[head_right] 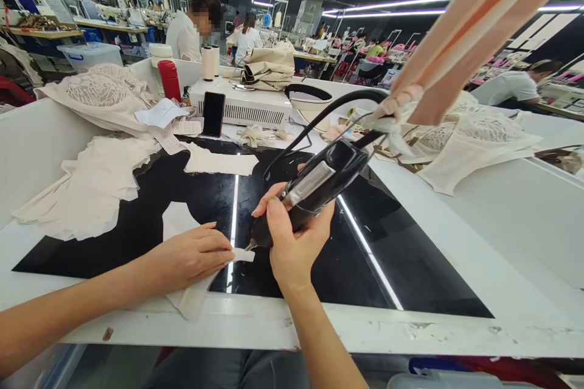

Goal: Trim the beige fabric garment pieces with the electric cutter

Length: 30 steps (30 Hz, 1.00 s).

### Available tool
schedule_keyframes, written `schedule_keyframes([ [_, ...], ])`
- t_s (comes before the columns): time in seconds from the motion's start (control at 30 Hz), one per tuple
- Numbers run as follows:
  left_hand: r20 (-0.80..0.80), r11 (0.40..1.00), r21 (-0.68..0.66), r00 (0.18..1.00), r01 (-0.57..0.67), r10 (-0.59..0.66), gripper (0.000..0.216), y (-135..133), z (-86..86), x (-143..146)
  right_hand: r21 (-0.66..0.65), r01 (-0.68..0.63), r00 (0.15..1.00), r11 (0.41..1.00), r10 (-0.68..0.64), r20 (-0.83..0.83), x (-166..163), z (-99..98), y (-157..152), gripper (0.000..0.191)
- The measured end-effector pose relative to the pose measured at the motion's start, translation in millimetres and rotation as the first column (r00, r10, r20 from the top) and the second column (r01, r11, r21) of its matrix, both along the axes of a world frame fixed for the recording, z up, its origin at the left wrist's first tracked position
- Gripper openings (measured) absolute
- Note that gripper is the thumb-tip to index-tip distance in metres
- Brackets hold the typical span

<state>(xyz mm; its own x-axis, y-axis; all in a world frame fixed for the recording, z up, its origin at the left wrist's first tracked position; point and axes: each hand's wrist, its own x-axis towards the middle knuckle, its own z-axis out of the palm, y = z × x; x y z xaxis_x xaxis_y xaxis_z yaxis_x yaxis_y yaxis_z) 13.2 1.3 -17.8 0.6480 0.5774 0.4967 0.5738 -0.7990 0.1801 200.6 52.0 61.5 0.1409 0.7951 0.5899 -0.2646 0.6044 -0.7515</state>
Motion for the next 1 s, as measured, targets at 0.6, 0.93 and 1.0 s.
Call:
schedule_keyframes([
  [0.6, 0.023, 0.999, -0.051, 1.000, 0.007, -0.006, 0.020, 0, 1.5, 0, -0.011, -0.057, 0.998, 0.998, 0.057, 0.023, -6, -6.0, -13, 0.033],
  [0.93, -0.003, 0.999, -0.052, 1.000, 0.006, -0.006, 0.017, 0, 1.5, -2, 0.037, -0.011, 1.000, 0.999, 0.012, -0.010, 3, -2.2, -11, 0.032],
  [1.0, 0.001, 0.998, -0.056, 1.000, 0.008, -0.008, 0.017, 0, 1.1, -1, 0.033, -0.013, 1.000, 0.999, 0.013, 0.004, 4, -4.3, -12, 0.032],
])
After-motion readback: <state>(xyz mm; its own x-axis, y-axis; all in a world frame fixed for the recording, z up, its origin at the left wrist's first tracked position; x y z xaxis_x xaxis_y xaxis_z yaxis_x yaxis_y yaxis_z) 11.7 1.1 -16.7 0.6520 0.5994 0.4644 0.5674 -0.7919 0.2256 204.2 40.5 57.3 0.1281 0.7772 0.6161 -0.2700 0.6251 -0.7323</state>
